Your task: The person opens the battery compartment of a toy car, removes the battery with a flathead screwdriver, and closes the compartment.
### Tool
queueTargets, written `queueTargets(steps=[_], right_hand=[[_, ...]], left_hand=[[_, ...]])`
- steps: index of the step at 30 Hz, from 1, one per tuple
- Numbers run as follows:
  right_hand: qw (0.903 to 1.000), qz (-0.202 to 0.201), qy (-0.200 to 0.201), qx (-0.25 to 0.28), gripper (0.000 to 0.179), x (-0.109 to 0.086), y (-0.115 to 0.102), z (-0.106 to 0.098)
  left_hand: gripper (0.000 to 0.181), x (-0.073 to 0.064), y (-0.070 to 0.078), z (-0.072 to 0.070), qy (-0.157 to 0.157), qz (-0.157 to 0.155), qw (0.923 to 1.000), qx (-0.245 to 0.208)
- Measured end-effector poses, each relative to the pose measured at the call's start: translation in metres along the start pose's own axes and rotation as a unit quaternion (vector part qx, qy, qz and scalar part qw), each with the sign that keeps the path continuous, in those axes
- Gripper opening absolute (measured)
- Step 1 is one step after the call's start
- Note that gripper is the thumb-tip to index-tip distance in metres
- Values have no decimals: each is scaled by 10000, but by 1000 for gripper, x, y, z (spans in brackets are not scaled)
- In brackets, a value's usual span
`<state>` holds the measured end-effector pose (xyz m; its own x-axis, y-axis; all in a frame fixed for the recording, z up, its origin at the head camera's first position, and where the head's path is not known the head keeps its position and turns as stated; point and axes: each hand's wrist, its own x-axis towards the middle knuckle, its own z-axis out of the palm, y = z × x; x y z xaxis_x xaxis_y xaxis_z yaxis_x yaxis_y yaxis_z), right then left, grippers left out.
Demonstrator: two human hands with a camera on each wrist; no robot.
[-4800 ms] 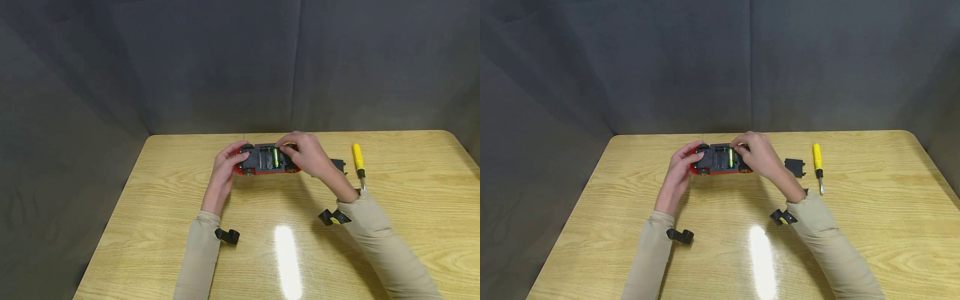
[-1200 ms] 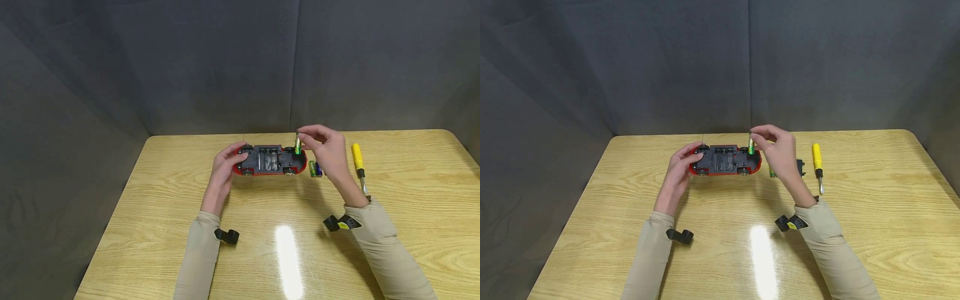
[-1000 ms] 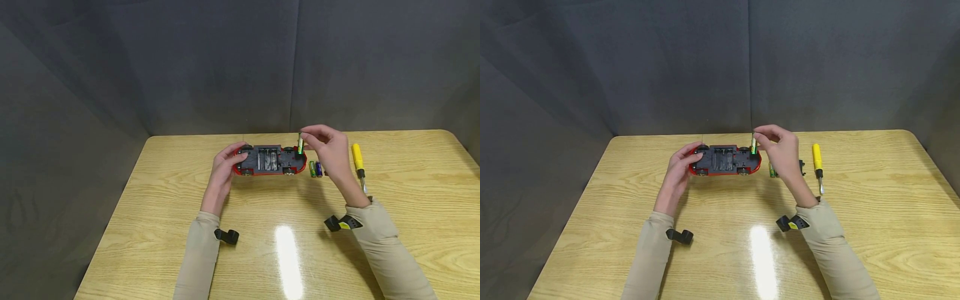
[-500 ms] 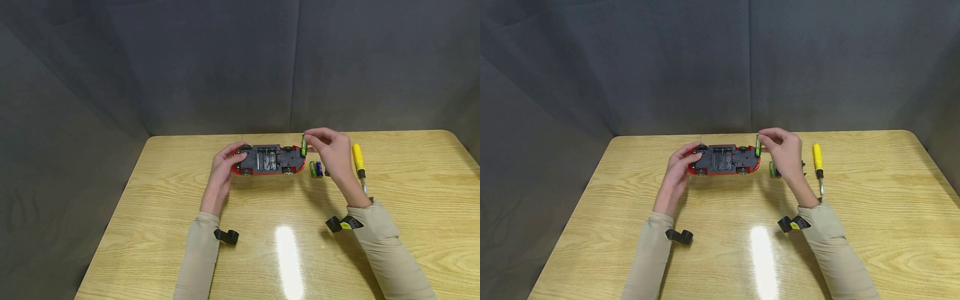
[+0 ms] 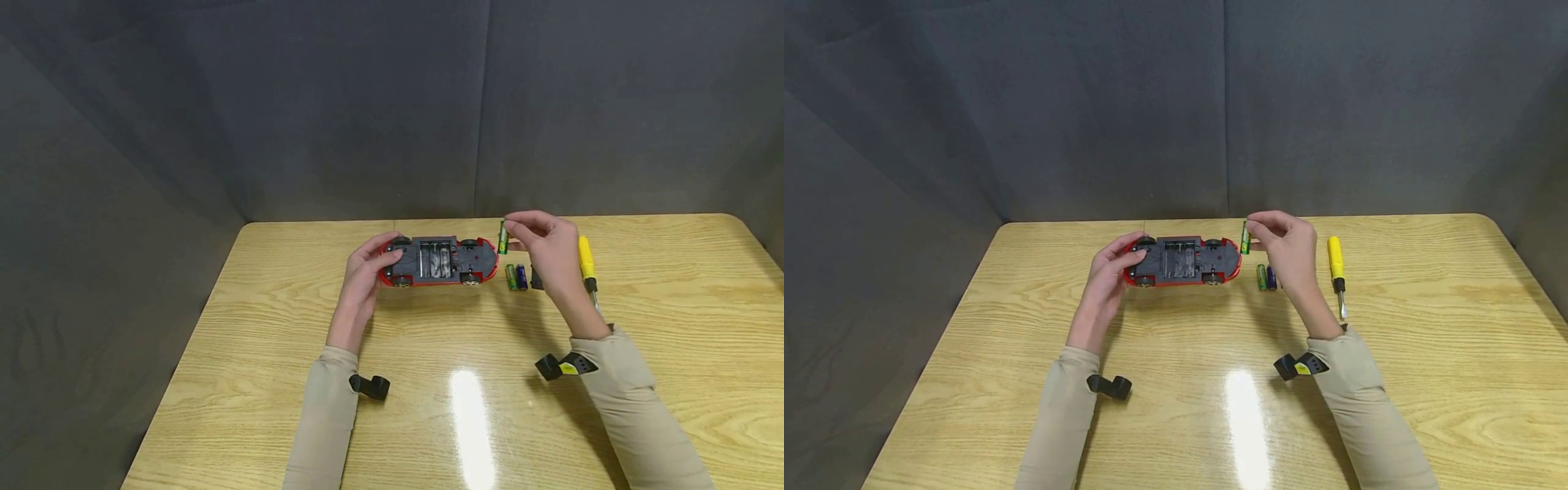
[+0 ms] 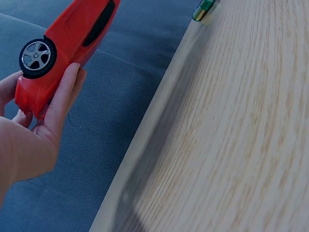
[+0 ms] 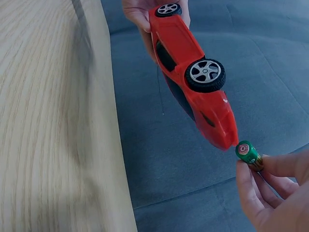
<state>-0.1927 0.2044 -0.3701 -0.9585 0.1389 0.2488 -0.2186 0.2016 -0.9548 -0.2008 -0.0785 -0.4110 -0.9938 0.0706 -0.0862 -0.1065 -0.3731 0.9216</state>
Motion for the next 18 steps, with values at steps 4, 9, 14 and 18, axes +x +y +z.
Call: queueTargets(steps=[4, 9, 14, 18], right_hand=[[9999, 92, -35, -55, 27, 1, 4, -1], [9994, 205, -102, -244, 27, 2, 10, -2], [9985, 235, -176, -456, 27, 3, 14, -4], [9979, 290, -226, -538, 27, 3, 18, -4]], left_hand=[[40, 0, 0, 0, 24, 18, 10000, -57], [40, 0, 0, 0, 27, 21, 10000, -71], [40, 0, 0, -1, 37, 20, 10000, -61], [40, 1, 0, 0, 47, 33, 10000, -65]])
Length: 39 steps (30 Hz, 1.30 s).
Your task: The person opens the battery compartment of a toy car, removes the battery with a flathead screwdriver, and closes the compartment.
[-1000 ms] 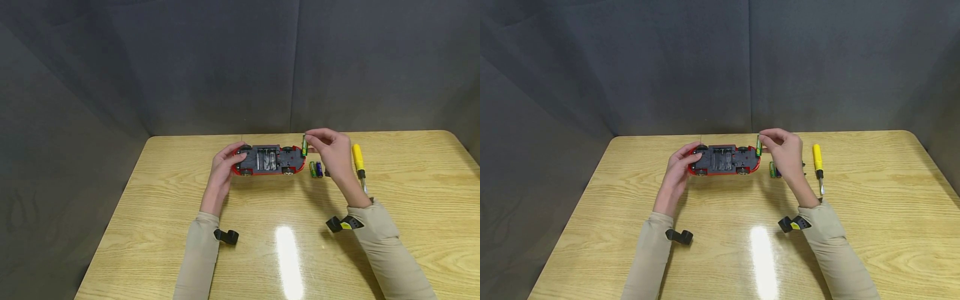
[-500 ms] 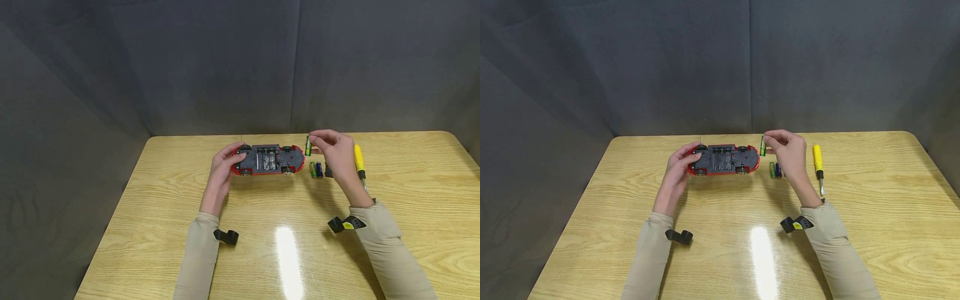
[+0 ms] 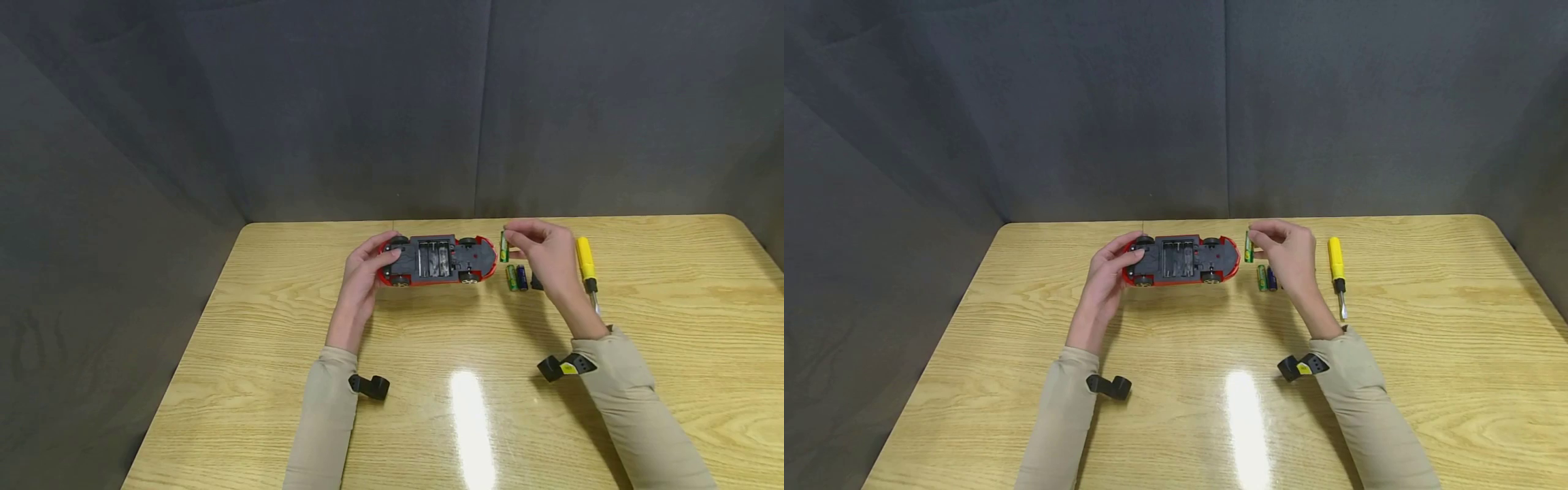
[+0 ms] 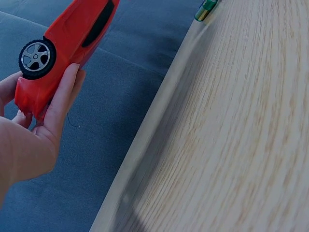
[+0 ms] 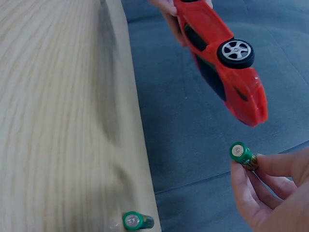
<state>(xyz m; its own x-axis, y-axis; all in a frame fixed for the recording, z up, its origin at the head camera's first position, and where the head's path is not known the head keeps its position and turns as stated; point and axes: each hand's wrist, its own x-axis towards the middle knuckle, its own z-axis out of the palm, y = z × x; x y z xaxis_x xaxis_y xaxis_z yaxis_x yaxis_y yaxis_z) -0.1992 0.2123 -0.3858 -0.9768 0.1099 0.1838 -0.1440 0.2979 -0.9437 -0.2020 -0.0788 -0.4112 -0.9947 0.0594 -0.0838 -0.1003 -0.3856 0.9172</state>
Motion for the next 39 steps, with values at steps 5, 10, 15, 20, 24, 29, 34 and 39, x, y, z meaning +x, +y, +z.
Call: queueTargets(steps=[5, 10, 15, 20, 24, 29, 34, 39], right_hand=[[9998, 106, -104, -105, 26, 2, 7, 2], [9987, 129, -345, -354, 27, 3, 15, 4], [9964, 190, -530, -627, 23, 3, 20, 5], [9931, 333, -591, -953, 20, 5, 25, 6], [9902, 364, -611, -1203, 20, 5, 28, 7], [9863, 333, -626, -1489, 18, 6, 34, 8], [9828, 175, -628, -1726, 17, 6, 39, 9], [9775, 4, -607, -2019, 15, 4, 39, 9]], left_hand=[[41, 0, 0, 0, 12, 1, 10000, 5], [40, 0, 0, 0, 13, 1, 10000, 5], [40, 0, 1, 0, 3, -21, 10000, -1], [39, 0, 2, 1, 6, -30, 10000, -44], [38, 1, 1, 1, 10, -30, 10000, -38], [37, 1, 1, 1, 15, -49, 10000, -47], [38, 1, 1, 0, -4, -67, 10000, -44], [39, 1, 1, 0, -5, -95, 9999, -41]])
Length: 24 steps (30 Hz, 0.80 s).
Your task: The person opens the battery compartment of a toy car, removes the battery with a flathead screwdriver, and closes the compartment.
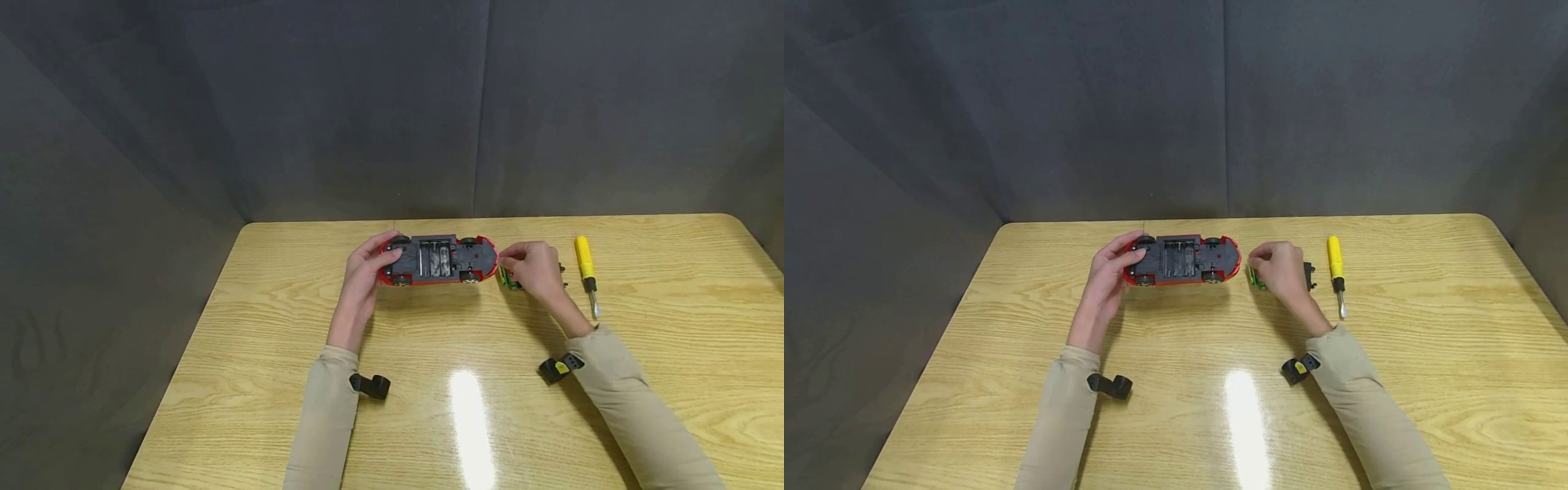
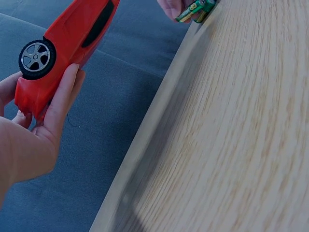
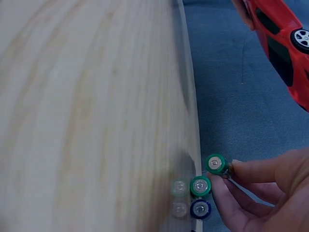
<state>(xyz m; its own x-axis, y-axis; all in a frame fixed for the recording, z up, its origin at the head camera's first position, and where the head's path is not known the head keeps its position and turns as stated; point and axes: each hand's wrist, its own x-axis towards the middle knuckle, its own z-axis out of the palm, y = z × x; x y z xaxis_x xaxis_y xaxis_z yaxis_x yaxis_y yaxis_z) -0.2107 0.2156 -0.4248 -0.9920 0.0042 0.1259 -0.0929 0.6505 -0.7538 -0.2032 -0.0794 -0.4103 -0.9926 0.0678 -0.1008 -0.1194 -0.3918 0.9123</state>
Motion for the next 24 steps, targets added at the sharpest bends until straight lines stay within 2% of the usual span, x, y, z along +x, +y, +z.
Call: queueTargets(steps=[11, 24], right_hand=[[9960, -577, 110, -667, 12, 0, -2, 4], [9879, -848, -95, -1293, 17, 7, -5, 11]], left_hand=[[38, 0, 0, 0, -10, 37, 10000, 2], [38, -1, 0, 1, 21, 52, 10000, -19]])
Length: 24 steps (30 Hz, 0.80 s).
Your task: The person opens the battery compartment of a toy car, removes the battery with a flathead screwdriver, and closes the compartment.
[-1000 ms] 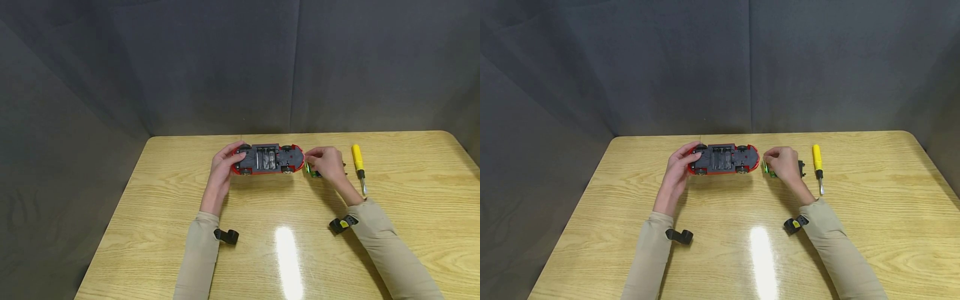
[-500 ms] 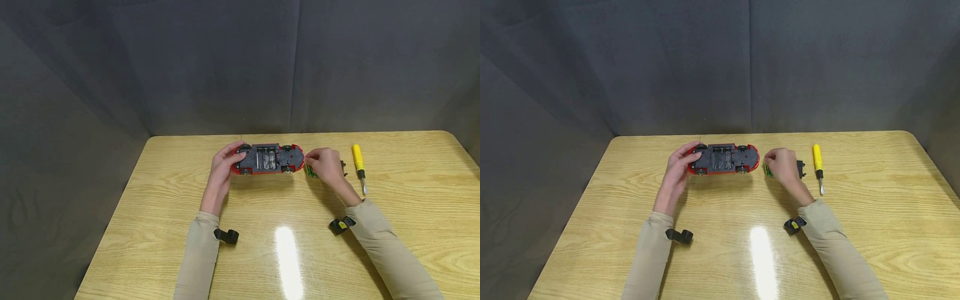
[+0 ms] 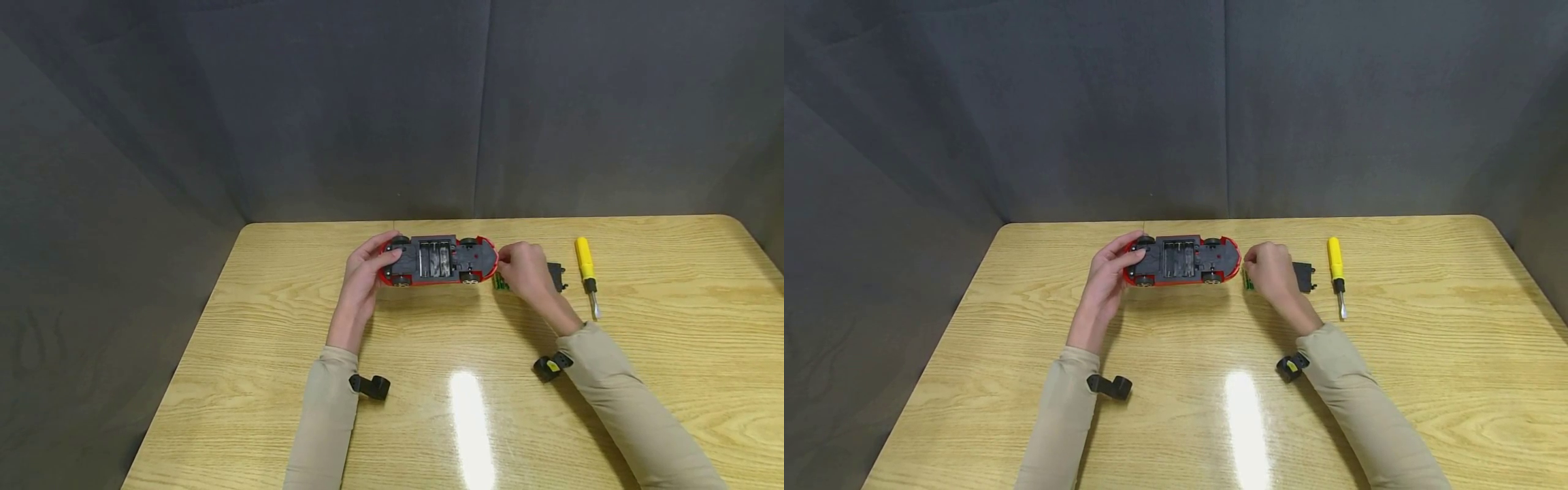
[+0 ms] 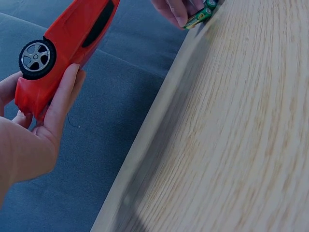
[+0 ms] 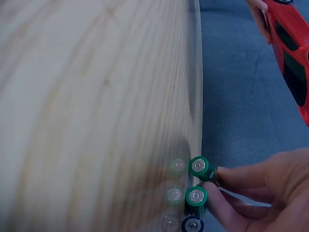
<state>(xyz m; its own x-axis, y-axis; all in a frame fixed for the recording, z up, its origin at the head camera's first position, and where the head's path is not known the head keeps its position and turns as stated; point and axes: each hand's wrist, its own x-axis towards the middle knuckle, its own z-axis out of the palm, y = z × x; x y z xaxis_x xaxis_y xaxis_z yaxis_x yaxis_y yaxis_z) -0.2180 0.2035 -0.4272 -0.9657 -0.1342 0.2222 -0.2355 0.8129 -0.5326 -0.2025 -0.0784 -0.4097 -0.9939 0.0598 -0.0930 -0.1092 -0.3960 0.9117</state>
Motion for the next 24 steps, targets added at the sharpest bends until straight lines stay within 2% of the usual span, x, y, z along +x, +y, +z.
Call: queueTargets(steps=[8, 14, 17, 21, 24], right_hand=[[9989, -184, -340, -253, 26, 0, -4, 2], [9981, -509, -113, -322, 35, -3, -10, 3], [9979, -622, -144, -120, 37, -5, -14, 5], [9980, -469, -394, 133, 36, -8, -18, 6], [9983, -366, -443, 110, 35, -8, -17, 7]], left_hand=[[37, 0, 0, 0, -10, 0, 10000, 4], [41, -1, 1, -1, -18, 21, 10000, 3], [42, -1, 2, -1, -19, 25, 10000, 9], [40, 0, 1, -1, -20, 20, 10000, -34], [39, 0, 1, -2, -13, 22, 10000, -66]])
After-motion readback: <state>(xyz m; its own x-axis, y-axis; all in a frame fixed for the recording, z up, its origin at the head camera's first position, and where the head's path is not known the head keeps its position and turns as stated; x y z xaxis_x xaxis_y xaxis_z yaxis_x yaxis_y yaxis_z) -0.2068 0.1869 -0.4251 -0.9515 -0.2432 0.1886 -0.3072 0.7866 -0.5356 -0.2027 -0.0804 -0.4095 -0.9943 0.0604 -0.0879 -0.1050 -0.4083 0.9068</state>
